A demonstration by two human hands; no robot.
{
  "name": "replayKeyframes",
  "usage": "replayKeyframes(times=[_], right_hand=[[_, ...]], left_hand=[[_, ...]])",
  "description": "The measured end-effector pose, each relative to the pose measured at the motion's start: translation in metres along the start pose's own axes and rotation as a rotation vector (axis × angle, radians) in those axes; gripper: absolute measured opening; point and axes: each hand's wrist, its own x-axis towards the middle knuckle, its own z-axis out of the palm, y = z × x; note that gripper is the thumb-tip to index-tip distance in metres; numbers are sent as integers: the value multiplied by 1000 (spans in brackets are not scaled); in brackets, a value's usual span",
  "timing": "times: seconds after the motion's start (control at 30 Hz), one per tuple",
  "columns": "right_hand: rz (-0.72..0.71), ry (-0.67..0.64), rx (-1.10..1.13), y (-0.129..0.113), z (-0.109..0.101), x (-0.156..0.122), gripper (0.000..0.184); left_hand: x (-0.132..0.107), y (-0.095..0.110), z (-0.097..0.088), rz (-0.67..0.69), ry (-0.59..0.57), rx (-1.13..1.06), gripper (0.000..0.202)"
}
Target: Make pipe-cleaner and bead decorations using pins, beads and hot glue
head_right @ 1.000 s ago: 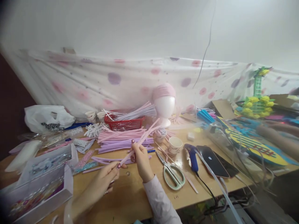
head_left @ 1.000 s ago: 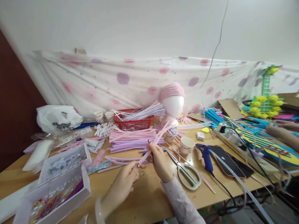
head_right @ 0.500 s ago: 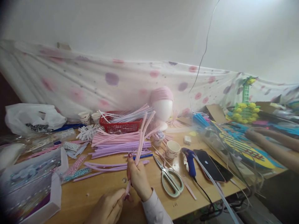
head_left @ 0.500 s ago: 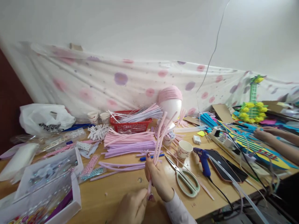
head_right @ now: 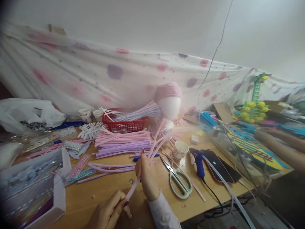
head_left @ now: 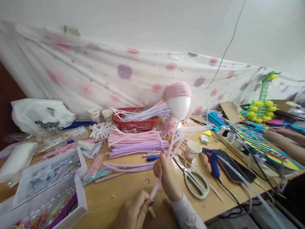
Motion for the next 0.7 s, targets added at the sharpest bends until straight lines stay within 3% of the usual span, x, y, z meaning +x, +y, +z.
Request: replayKeyframes(times=[0.2, 0.37, 0.57, 0.7], right_hand=[[-12, 76, 1, 0, -2, 3, 66], [-53, 42, 29, 0, -12, -1, 57], [-9, -208, 130, 2, -15, -7, 59], [-14, -343, 77, 10, -21, -10, 65]], left_hand=[[12, -5, -17, -19, 151, -29, 39], [24, -3, -25, -214, 341, -431, 40], [36, 1, -28, -340, 695, -1006, 32], [38, -1, -28, -400, 766, -1108, 17]])
